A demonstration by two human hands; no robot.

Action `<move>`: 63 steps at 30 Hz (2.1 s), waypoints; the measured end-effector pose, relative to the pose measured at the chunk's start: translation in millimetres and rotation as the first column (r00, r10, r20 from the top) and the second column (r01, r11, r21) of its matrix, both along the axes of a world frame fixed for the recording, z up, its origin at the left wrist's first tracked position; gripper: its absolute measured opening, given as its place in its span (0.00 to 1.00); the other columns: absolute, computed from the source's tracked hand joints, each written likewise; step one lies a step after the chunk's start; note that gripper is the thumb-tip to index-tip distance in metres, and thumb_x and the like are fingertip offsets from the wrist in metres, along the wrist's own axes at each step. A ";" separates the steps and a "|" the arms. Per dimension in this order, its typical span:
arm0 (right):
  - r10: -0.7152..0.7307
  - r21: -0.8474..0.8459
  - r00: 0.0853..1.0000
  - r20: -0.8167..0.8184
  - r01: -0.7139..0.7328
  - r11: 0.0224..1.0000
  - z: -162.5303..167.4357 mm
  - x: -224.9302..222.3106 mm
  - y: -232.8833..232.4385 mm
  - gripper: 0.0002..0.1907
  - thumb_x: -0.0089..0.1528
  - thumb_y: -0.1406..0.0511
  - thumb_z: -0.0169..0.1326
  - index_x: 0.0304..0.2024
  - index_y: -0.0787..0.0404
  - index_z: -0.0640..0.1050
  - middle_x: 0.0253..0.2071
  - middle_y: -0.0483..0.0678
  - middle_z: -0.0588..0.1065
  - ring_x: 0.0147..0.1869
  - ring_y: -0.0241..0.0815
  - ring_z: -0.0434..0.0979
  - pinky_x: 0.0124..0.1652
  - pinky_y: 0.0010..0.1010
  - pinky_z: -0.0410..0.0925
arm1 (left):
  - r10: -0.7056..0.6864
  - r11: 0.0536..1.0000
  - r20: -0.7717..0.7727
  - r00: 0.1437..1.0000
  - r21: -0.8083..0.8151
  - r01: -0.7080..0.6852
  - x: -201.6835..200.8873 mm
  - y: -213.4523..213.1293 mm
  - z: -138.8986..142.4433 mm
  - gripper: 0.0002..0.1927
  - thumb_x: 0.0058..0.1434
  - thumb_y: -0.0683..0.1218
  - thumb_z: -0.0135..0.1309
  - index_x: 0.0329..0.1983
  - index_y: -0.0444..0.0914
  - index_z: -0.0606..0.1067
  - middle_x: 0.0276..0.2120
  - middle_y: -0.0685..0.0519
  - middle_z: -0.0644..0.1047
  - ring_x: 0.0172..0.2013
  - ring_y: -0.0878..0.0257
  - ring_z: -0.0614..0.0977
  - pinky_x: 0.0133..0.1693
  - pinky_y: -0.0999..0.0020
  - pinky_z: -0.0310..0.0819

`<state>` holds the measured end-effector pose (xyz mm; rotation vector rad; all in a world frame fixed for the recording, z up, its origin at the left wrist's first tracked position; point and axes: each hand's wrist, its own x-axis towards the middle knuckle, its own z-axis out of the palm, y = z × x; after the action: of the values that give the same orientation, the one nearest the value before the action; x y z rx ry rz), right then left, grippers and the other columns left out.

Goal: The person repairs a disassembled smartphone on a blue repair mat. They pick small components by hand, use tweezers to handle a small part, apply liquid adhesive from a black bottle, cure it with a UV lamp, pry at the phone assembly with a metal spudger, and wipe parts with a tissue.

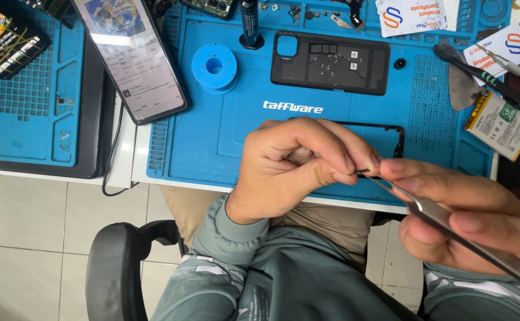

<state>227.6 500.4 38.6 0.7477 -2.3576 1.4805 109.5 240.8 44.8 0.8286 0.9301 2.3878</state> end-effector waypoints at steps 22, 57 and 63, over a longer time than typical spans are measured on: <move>-0.165 -0.317 0.888 -0.430 0.023 0.948 -30.0 -29.2 -17.8 0.17 0.72 0.62 0.43 0.57 0.69 0.66 0.52 0.57 0.75 0.54 0.55 0.84 0.49 0.40 0.78 | -0.058 0.998 0.068 0.996 0.029 0.057 2.7 -0.6 0.3 0.04 0.76 0.34 0.57 0.45 0.29 0.74 0.48 0.39 0.80 0.53 0.55 0.83 0.57 0.62 0.82; -0.159 -0.106 0.978 -0.136 0.145 0.984 35.8 -45.5 -41.5 0.19 0.61 0.76 0.61 0.49 0.62 0.68 0.43 0.58 0.78 0.51 0.53 0.84 0.48 0.40 0.80 | -0.021 1.000 0.041 0.999 -0.016 0.021 17.4 14.7 -0.7 0.05 0.79 0.37 0.55 0.48 0.34 0.70 0.46 0.53 0.69 0.45 0.69 0.71 0.52 0.76 0.68; -0.149 -0.084 0.980 -0.130 0.139 0.987 39.2 -43.8 -42.2 0.17 0.62 0.75 0.61 0.48 0.62 0.68 0.42 0.59 0.78 0.51 0.54 0.83 0.48 0.43 0.80 | 0.054 0.996 -0.024 0.998 -0.073 -0.056 17.1 13.2 4.0 0.04 0.78 0.36 0.55 0.48 0.31 0.71 0.48 0.50 0.71 0.45 0.67 0.73 0.50 0.75 0.71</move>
<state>183.8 458.1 77.9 0.6237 -2.1937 1.4025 126.6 254.0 48.8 0.8124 1.0556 2.3798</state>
